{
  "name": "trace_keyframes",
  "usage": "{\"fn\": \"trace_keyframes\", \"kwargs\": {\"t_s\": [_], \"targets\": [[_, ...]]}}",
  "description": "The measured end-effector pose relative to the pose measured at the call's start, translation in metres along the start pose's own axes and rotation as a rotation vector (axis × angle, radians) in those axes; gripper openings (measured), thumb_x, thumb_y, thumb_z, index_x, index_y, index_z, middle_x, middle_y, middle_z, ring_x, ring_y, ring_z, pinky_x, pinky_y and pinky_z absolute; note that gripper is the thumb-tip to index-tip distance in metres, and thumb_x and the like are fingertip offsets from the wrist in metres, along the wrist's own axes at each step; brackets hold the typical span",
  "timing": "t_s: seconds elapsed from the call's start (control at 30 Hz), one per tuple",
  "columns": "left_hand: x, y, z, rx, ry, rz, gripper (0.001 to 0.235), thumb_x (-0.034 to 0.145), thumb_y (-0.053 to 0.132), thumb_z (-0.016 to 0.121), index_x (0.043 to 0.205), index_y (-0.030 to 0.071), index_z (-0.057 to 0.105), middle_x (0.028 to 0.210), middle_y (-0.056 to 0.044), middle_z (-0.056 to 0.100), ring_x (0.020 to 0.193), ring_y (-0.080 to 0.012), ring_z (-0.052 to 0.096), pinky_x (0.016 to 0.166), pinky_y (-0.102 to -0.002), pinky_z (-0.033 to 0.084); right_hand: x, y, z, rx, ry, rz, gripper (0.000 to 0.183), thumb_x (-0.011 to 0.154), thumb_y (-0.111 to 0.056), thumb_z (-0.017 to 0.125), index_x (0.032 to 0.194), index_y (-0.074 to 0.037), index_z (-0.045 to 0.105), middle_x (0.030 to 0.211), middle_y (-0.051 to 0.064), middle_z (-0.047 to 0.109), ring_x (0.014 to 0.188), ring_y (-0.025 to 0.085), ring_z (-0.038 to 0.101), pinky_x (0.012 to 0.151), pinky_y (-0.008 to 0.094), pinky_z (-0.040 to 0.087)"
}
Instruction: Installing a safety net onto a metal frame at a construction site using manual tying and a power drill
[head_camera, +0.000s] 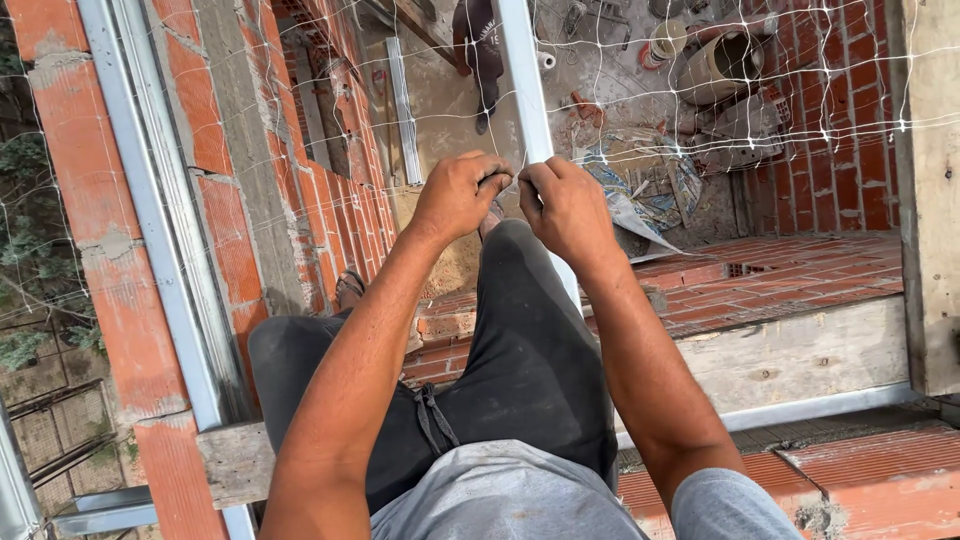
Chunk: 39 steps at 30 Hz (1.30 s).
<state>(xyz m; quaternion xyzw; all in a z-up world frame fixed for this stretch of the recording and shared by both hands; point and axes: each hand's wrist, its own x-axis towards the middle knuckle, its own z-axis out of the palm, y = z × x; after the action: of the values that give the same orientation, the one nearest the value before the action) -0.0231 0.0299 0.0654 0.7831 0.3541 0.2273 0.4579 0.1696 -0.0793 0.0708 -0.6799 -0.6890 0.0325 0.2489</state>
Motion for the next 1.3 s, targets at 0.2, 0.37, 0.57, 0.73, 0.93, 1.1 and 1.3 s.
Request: {"fn": "trace_keyframes", "kwargs": {"t_s": [0.2,0.37,0.57,0.73,0.93,1.1,1.3], "targets": [[-0.006,-0.003,0.009,0.211,0.042,0.088,0.011,0.11,0.023,0.072,0.111,0.012,0.076,0.094,-0.02,0.073,0.093,-0.0501,0.078,0.078,-0.062,0.066,0.035,0.015,-0.011,-0.136,-0.08,-0.218,0.018,0.11,-0.029,0.077,0.1,-0.015,0.073,0.096,0.01,0.069,0.092,0.037,0.076,0.081,0.048,0.059],[-0.017,-0.016,0.017,0.445,0.195,0.212,0.011,0.107,0.023,0.074,0.109,0.013,0.069,0.09,-0.01,0.064,0.092,-0.0391,0.077,0.076,-0.051,0.067,0.073,0.026,-0.002,-0.027,-0.253,-0.274,0.016,0.113,-0.027,0.073,0.103,-0.015,0.074,0.102,0.013,0.076,0.102,0.043,0.076,0.088,0.051,0.058],[-0.019,-0.039,0.027,0.665,0.387,0.409,0.008,0.107,0.023,0.074,0.112,0.017,0.072,0.089,-0.002,0.056,0.09,-0.0266,0.073,0.076,-0.038,0.064,0.098,0.034,0.003,0.186,-0.572,-0.13,0.013,0.107,-0.028,0.078,0.104,-0.016,0.08,0.094,0.023,0.083,0.102,0.056,0.078,0.093,0.066,0.06],[-0.017,-0.033,0.026,0.671,0.378,0.471,0.008,0.107,0.022,0.075,0.112,0.016,0.075,0.086,-0.001,0.057,0.088,-0.0239,0.072,0.074,-0.035,0.063,0.105,0.039,0.01,0.214,-0.729,-0.04,0.018,0.1,-0.031,0.08,0.105,-0.014,0.084,0.095,0.024,0.084,0.101,0.057,0.079,0.09,0.066,0.061],[-0.015,-0.016,0.022,0.459,0.227,0.393,0.012,0.101,0.015,0.075,0.113,0.015,0.072,0.085,-0.004,0.06,0.088,-0.0304,0.075,0.07,-0.043,0.065,0.109,0.038,-0.002,0.215,-0.804,0.014,0.022,0.1,-0.033,0.081,0.109,-0.014,0.088,0.099,0.021,0.087,0.102,0.055,0.081,0.093,0.064,0.062],[-0.01,-0.019,0.021,0.12,0.159,0.126,0.008,0.097,0.02,0.075,0.102,0.014,0.071,0.076,-0.016,0.062,0.082,-0.0504,0.073,0.071,-0.059,0.06,0.101,0.027,-0.019,0.415,-0.533,-0.06,0.021,0.096,-0.02,0.087,0.112,-0.006,0.084,0.103,0.024,0.084,0.099,0.049,0.081,0.091,0.063,0.063],[0.004,-0.053,0.033,-0.258,0.196,-0.145,0.009,0.095,0.019,0.075,0.087,0.016,0.077,0.057,0.0,0.049,0.065,-0.0135,0.056,0.067,-0.036,0.055,0.018,0.036,-0.012,0.565,0.172,0.44,0.006,0.106,-0.027,0.092,0.112,-0.025,0.09,0.081,-0.004,0.077,0.075,0.01,0.072,0.069,0.028,0.057]]}}
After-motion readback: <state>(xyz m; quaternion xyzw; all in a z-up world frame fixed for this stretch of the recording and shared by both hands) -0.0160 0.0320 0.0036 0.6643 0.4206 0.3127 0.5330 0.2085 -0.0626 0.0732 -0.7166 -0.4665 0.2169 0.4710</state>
